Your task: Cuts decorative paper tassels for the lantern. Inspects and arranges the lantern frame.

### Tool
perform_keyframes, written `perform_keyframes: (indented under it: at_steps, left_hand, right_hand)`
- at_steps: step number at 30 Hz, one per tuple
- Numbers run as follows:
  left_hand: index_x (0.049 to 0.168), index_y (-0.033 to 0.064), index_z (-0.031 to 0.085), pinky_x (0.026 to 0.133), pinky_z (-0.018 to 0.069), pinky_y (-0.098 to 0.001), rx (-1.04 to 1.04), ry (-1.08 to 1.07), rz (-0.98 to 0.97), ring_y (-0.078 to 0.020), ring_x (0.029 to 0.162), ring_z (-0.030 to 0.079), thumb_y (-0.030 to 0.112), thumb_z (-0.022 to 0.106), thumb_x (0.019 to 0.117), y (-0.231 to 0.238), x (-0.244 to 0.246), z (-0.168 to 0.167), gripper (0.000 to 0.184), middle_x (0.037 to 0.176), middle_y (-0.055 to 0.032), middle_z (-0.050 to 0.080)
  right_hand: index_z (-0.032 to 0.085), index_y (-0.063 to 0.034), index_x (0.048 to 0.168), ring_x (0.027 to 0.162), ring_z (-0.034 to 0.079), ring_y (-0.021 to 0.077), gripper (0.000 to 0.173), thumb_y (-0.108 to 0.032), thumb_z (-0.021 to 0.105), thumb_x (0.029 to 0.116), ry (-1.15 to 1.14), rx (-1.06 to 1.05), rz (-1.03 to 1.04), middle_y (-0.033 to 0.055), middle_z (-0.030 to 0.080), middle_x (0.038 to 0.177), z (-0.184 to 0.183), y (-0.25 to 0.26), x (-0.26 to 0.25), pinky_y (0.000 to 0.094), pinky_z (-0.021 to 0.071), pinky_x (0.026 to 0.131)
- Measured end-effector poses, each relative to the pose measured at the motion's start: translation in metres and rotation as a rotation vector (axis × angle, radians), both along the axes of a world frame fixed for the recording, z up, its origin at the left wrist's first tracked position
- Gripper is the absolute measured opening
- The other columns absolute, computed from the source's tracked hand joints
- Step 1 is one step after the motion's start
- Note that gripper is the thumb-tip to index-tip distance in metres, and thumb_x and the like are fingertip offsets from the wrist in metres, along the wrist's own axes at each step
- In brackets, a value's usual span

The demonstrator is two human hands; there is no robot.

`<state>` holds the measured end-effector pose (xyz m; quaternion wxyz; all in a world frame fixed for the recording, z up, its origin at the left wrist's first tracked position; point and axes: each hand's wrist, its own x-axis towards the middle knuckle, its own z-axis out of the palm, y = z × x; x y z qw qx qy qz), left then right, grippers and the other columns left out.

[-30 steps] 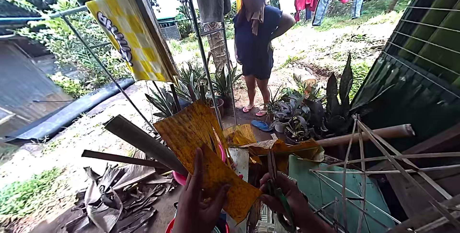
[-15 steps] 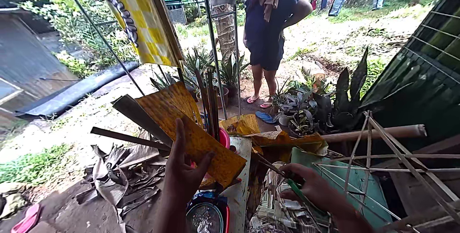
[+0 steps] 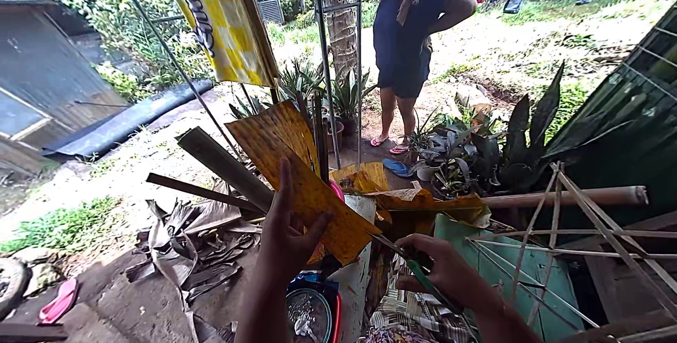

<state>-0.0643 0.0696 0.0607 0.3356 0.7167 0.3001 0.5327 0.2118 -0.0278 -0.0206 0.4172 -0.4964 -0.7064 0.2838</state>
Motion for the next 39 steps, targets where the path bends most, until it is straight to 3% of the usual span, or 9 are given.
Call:
perform_keyframes:
  at_steps: [8, 20, 26, 31, 39]
  left_hand:
    - [0.166, 0.0282, 0.01, 0.082, 0.0634, -0.0287, 0.012, 0.012, -0.026, -0.0101, 0.106, 0.07, 0.0, 0.081, 0.0802, -0.003, 0.001, 0.004, 0.114, 0.156, -0.0022, 0.044]
    - [0.166, 0.0281, 0.011, 0.089, 0.0621, -0.0311, 0.026, -0.021, -0.061, -0.0125, 0.114, 0.067, 0.002, 0.08, 0.0821, -0.004, 0.0, 0.008, 0.111, 0.156, -0.0029, 0.043]
    - [0.166, 0.0265, 0.01, 0.089, 0.0632, -0.0346, 0.016, -0.03, -0.102, -0.0166, 0.112, 0.069, 0.0, 0.08, 0.0817, -0.004, -0.001, 0.006, 0.113, 0.154, -0.0051, 0.046]
    - [0.166, 0.0238, 0.007, 0.091, 0.0623, -0.0342, 0.003, -0.003, -0.13, -0.0171, 0.113, 0.068, -0.002, 0.078, 0.0828, -0.007, 0.002, 0.005, 0.112, 0.152, -0.0074, 0.048]
    - [0.166, 0.0247, 0.009, 0.095, 0.0609, -0.0349, 0.005, 0.039, -0.135, -0.0177, 0.12, 0.065, 0.002, 0.079, 0.0836, -0.011, 0.002, 0.005, 0.111, 0.158, -0.007, 0.042]
  right_hand:
    - [0.073, -0.0083, 0.115, 0.076, 0.057, -0.0058, 0.061, -0.057, 0.081, 0.0794, 0.043, 0.039, 0.037, -0.0025, 0.071, 0.095, 0.003, 0.0, -0.007, 0.01, 0.047, 0.065]
    - [0.073, -0.0085, 0.115, 0.073, 0.057, -0.0064, 0.061, -0.058, 0.08, 0.0799, 0.078, 0.087, 0.059, -0.0032, 0.071, 0.096, 0.004, 0.002, -0.007, 0.0103, 0.0471, 0.061]
    - [0.075, -0.0098, 0.111, 0.06, 0.053, -0.0072, 0.053, -0.052, 0.083, 0.0792, 0.19, -0.028, 0.109, -0.0074, 0.068, 0.078, -0.001, 0.001, -0.008, 0.0106, 0.0449, 0.053]
    - [0.073, -0.0116, 0.116, 0.063, 0.057, -0.0051, 0.054, -0.05, 0.084, 0.0799, 0.264, -0.09, 0.188, -0.0073, 0.068, 0.081, -0.004, 0.001, -0.011, 0.0126, 0.0491, 0.057]
    - [0.071, -0.0116, 0.114, 0.059, 0.052, -0.006, 0.05, -0.047, 0.085, 0.0808, 0.389, -0.183, 0.258, -0.0096, 0.063, 0.076, -0.007, 0.002, -0.019, 0.012, 0.0446, 0.052]
